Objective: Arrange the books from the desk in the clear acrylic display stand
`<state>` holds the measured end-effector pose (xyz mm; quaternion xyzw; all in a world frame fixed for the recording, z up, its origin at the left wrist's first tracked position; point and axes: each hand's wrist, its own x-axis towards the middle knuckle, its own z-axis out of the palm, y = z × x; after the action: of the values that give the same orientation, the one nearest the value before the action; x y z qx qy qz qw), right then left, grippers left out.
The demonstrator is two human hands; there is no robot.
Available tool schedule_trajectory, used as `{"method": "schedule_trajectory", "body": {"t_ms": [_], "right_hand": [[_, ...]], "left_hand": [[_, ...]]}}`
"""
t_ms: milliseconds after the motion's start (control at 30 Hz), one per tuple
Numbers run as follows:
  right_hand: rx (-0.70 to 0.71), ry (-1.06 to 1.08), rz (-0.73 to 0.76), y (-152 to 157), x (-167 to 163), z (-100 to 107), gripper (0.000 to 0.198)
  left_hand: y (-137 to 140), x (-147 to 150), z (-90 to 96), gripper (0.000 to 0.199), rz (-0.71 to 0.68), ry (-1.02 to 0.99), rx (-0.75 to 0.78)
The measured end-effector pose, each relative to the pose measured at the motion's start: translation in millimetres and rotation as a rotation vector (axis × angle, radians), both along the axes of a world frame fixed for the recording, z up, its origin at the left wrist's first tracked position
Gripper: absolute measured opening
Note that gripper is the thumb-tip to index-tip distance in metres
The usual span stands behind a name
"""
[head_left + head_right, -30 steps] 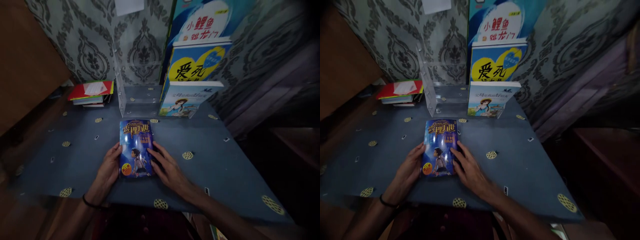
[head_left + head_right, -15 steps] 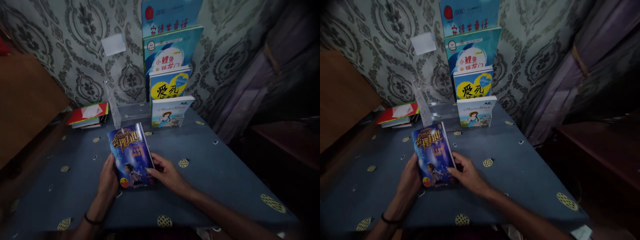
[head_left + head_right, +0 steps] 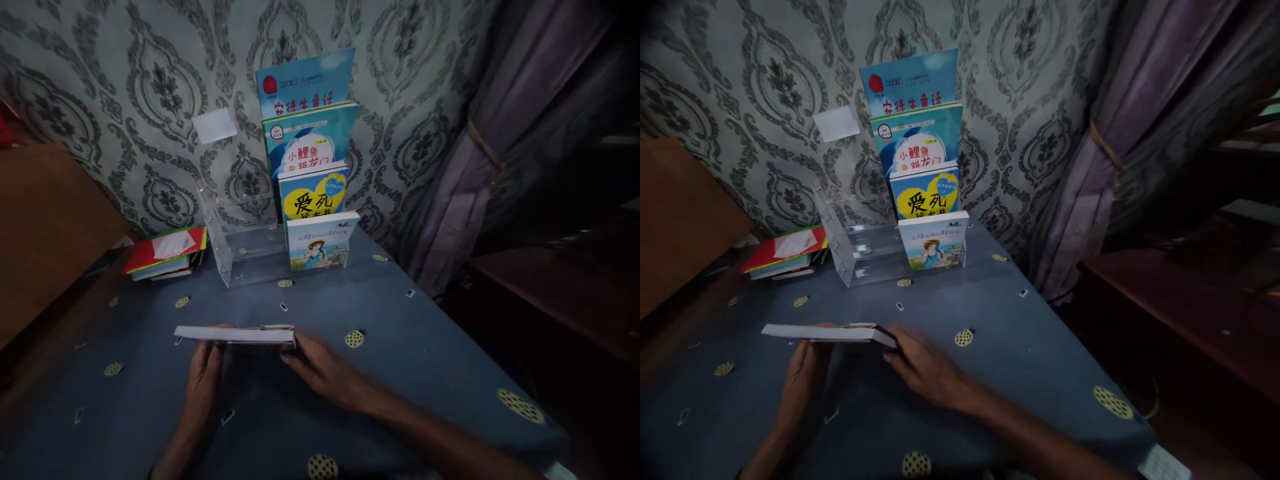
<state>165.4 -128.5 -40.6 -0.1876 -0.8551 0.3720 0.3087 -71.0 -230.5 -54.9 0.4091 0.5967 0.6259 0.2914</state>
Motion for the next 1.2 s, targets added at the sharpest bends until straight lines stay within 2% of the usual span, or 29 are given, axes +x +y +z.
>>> {"method": "schedule_trajectory", "body": {"t_ms": [100, 200, 367, 567, 867, 933, 1033, 1133, 1200], "right_hand": [[-0.001, -0.010, -0.009, 0.1, -1.0, 1.6, 0.035], [-0.004, 0.018, -0.004, -0.8, -2.2, 8.3, 0.037], [-0.026, 0.084, -0.008, -6.1, -5.2, 31.9, 0.034], [0.016, 0.235, -0.005, -6.2, -14.6, 57.6, 0.035], [0.111, 0.262, -0.004, 1.7, -14.4, 60.3, 0.035], [0.170, 0.250, 0.006, 3.8, -13.2, 62.2, 0.034], [0.364, 0.253, 0.047, 10.8, -13.0, 63.1, 0.032], [0.589, 0.261, 0.042, 21.3, -13.6, 57.7, 0.032], [0.692, 0.237, 0.022, 27.6, -12.9, 49.9, 0.032]], "left_hand": [[0.5, 5.0, 4.5, 0.037, 0.075, 0.052, -0.003], [2.6, 9.2, 15.1, 0.046, 0.064, 0.096, 0.022], [3.7, 13.8, 26.7, 0.053, 0.057, 0.118, 0.018], [4.0, 19.8, 30.7, 0.050, 0.041, 0.110, 0.032], [4.9, 14.0, 38.0, 0.038, 0.021, 0.108, 0.001], [6.3, 10.2, 41.5, 0.034, 0.011, 0.141, 0.004], [9.4, 3.8, 46.9, 0.028, -0.033, 0.228, 0.035], [12.3, -4.7, 50.2, 0.037, -0.057, 0.349, 0.130], [12.8, -11.8, 49.3, 0.044, -0.048, 0.467, 0.183]]}}
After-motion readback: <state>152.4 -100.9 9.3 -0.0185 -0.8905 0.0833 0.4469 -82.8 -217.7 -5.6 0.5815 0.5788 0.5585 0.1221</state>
